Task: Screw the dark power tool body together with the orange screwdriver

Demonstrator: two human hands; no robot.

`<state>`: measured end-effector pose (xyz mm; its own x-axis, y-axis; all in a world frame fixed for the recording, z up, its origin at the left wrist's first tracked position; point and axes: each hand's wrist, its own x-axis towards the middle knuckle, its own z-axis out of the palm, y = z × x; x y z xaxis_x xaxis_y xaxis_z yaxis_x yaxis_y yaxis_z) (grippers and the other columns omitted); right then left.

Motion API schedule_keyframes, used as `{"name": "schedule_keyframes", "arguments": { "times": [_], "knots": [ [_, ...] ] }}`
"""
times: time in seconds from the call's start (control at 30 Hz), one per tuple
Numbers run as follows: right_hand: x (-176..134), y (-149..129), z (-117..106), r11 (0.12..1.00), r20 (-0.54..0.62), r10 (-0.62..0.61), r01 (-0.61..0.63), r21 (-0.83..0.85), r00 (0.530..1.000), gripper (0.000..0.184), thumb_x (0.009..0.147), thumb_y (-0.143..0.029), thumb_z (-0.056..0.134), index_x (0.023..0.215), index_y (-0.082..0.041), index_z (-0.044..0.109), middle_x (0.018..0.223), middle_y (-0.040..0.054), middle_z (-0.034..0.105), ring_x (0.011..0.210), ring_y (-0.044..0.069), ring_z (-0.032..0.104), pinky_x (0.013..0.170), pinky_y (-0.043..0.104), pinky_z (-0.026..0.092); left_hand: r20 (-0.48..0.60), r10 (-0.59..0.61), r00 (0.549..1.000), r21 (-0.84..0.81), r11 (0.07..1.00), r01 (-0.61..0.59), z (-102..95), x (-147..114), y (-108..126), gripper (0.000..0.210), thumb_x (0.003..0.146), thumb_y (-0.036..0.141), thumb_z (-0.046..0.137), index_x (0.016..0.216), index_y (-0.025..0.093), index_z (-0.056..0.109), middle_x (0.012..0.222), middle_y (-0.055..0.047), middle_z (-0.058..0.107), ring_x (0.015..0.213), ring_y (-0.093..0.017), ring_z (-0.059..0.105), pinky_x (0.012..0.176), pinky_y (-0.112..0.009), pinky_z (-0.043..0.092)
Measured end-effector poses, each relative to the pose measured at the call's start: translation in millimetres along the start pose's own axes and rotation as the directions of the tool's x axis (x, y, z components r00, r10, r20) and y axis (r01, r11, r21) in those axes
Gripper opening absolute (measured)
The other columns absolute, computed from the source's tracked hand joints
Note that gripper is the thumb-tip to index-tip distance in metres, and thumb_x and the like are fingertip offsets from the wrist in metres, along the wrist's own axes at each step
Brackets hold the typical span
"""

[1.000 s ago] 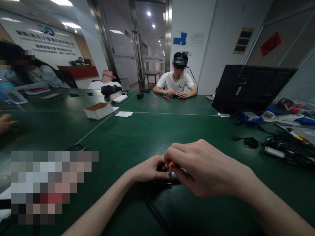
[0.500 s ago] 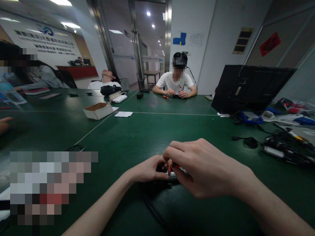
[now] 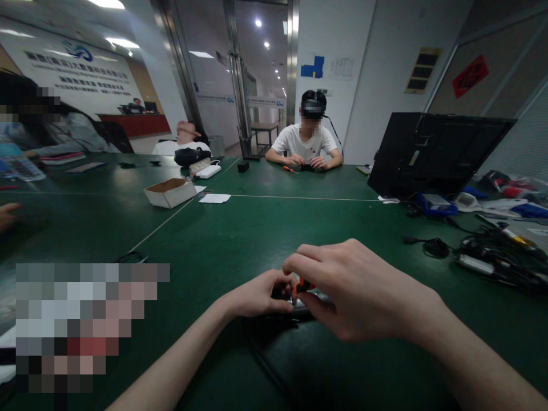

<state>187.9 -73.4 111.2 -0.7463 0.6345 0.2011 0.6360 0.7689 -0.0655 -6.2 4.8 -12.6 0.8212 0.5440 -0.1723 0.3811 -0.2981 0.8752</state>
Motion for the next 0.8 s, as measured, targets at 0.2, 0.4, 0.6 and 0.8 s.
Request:
{"name": "schedule_keyframes", "arguments": {
  "times": [0.2,0.4,0.6,0.8],
  "knots": [
    [0.0,0.7,1.4,1.000,-0.011,0.012,-0.012,-0.027,1.000,0.011,0.085,-0.020,0.049,0.096,-0.021,0.046,0.089,-0.0018,0.056,0.062,0.011,0.045,0.050,0.024,0.025,-0.071,-0.035,0.997,0.040,0.998,0.038,1.9,-2.1,4.9,0.026,0.073,0.028,0.069,0.094,0.016,0.059,0.089,-0.001,0.059,0.085,-0.021,0.053,0.075,-0.030,0.042],
    [0.4,3.3,2.9,0.993,-0.032,0.049,-0.052,-0.107,0.998,0.012,0.092,-0.034,0.045,0.090,-0.022,0.046,0.072,-0.0040,0.054,0.055,0.011,0.042,0.049,0.025,0.020,-0.045,-0.031,0.999,0.016,0.999,0.031,-0.3,-0.7,2.8,0.028,0.070,0.025,0.070,0.094,0.017,0.058,0.092,-0.001,0.059,0.086,-0.021,0.054,0.078,-0.031,0.043],
    [-1.3,-1.3,0.6,1.000,-0.017,0.005,-0.005,0.008,1.000,0.015,0.083,-0.022,0.052,0.095,-0.022,0.044,0.085,-0.0031,0.055,0.061,0.010,0.043,0.051,0.023,0.025,-0.027,0.000,1.000,-0.010,1.000,0.000,1.4,-1.0,6.5,0.021,0.071,0.022,0.069,0.087,0.017,0.057,0.086,0.000,0.058,0.084,-0.020,0.055,0.077,-0.030,0.043],
    [-1.0,-0.2,1.9,1.000,-0.027,0.006,-0.006,-0.029,1.000,0.010,0.086,-0.021,0.049,0.095,-0.022,0.044,0.083,-0.0028,0.055,0.060,0.010,0.043,0.051,0.024,0.023,-0.045,-0.019,0.999,0.028,0.999,0.020,1.1,-0.8,6.3,0.023,0.072,0.025,0.069,0.089,0.017,0.057,0.084,0.000,0.058,0.081,-0.019,0.053,0.072,-0.028,0.042]
  ]
}}
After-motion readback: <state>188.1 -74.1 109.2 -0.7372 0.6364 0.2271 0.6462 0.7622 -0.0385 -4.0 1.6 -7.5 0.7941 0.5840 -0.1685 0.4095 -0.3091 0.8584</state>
